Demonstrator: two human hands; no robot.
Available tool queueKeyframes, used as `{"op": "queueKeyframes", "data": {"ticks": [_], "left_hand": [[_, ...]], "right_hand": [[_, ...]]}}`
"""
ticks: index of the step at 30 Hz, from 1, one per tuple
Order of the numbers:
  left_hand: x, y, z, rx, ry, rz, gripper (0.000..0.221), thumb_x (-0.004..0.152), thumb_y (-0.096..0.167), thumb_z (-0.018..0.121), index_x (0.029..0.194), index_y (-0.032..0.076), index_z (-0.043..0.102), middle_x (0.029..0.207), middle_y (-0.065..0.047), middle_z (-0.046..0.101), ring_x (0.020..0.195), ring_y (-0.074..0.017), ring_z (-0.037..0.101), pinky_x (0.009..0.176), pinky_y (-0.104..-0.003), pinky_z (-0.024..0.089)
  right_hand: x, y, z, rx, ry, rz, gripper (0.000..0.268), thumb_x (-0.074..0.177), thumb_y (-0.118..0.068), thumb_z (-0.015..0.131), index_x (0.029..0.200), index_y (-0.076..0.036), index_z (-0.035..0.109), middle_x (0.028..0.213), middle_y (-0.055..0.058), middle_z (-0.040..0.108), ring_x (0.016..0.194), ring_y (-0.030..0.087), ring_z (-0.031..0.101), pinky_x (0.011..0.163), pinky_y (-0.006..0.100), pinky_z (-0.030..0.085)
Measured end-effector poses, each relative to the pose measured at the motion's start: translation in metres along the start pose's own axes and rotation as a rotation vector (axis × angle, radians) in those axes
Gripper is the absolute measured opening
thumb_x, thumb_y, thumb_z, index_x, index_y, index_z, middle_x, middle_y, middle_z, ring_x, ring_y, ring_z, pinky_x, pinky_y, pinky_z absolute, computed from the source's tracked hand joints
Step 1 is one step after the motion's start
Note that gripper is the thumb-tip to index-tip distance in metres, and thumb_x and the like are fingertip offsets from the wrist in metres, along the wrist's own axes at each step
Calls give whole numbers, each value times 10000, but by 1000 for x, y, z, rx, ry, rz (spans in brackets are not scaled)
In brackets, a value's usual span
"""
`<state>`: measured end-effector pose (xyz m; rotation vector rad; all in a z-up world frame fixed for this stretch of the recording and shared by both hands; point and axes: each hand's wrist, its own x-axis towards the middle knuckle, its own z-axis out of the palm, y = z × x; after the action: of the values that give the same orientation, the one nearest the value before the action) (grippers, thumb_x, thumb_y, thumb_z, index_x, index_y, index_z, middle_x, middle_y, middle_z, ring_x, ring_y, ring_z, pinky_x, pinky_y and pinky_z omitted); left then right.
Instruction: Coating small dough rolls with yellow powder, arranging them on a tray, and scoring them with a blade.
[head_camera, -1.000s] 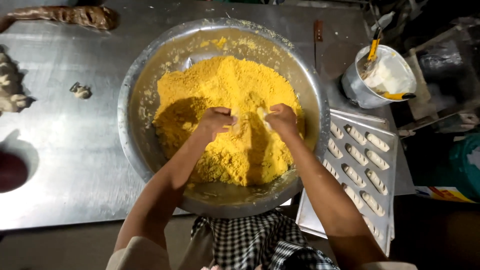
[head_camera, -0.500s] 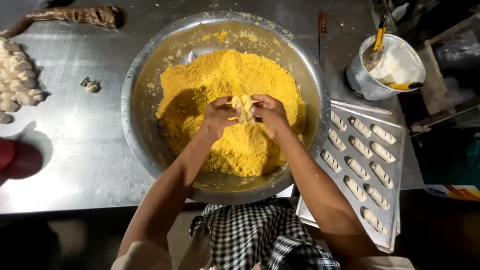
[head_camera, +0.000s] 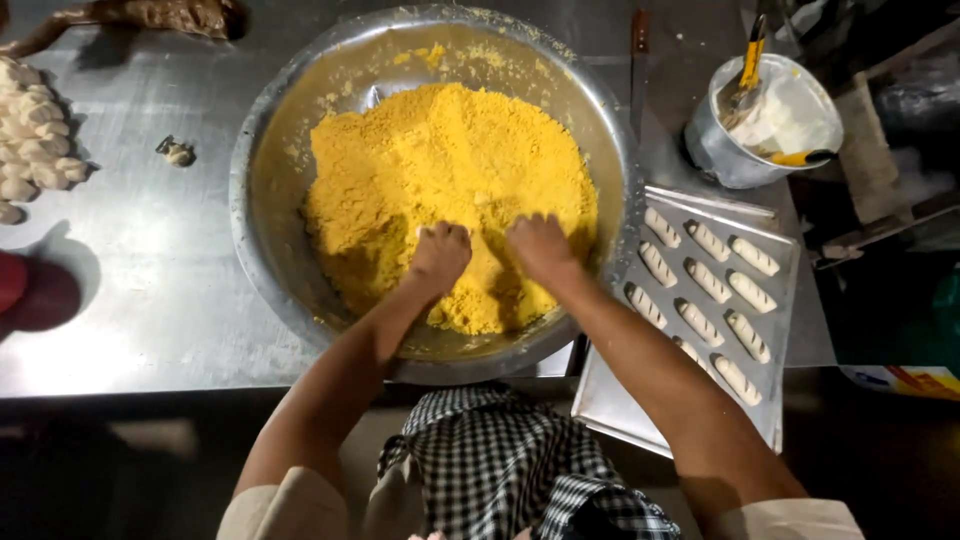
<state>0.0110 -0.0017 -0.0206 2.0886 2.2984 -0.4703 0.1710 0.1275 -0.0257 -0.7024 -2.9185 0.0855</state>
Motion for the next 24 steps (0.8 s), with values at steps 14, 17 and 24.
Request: {"op": "queueKeyframes", "data": {"ticks": [14, 17, 24], "left_hand": [[25, -53, -5, -1370, 47, -533, 263, 915, 60, 631, 1161, 105, 714, 1081, -125, 754, 828, -196, 743, 656, -324, 619], [17, -54, -16, -1890, 69, -550, 281, 837, 23, 718, 1113, 67, 734, 1069, -102, 763, 856, -193, 766, 710, -335, 629], [18, -46, 3, -2343, 148, -369, 287, 890, 74, 687, 1163, -12, 698, 1045, -124, 760, 914, -273, 745, 772, -425, 652]], "right_hand": [[11, 5, -21, 1835, 58, 718, 349, 849, -41, 700, 1197, -41, 677, 1048, 122, 733, 927, 268, 715, 768, 419, 590], [20, -19, -21, 1978, 66, 680, 372, 847, -34, 709, 1218, -26, 684, 1066, 102, 731, 930, 218, 704, 752, 364, 573], [24, -14, 2, 1517, 222, 324, 324, 894, 17, 735, 1215, 41, 709, 1048, 65, 747, 930, 145, 693, 825, 305, 569]]}}
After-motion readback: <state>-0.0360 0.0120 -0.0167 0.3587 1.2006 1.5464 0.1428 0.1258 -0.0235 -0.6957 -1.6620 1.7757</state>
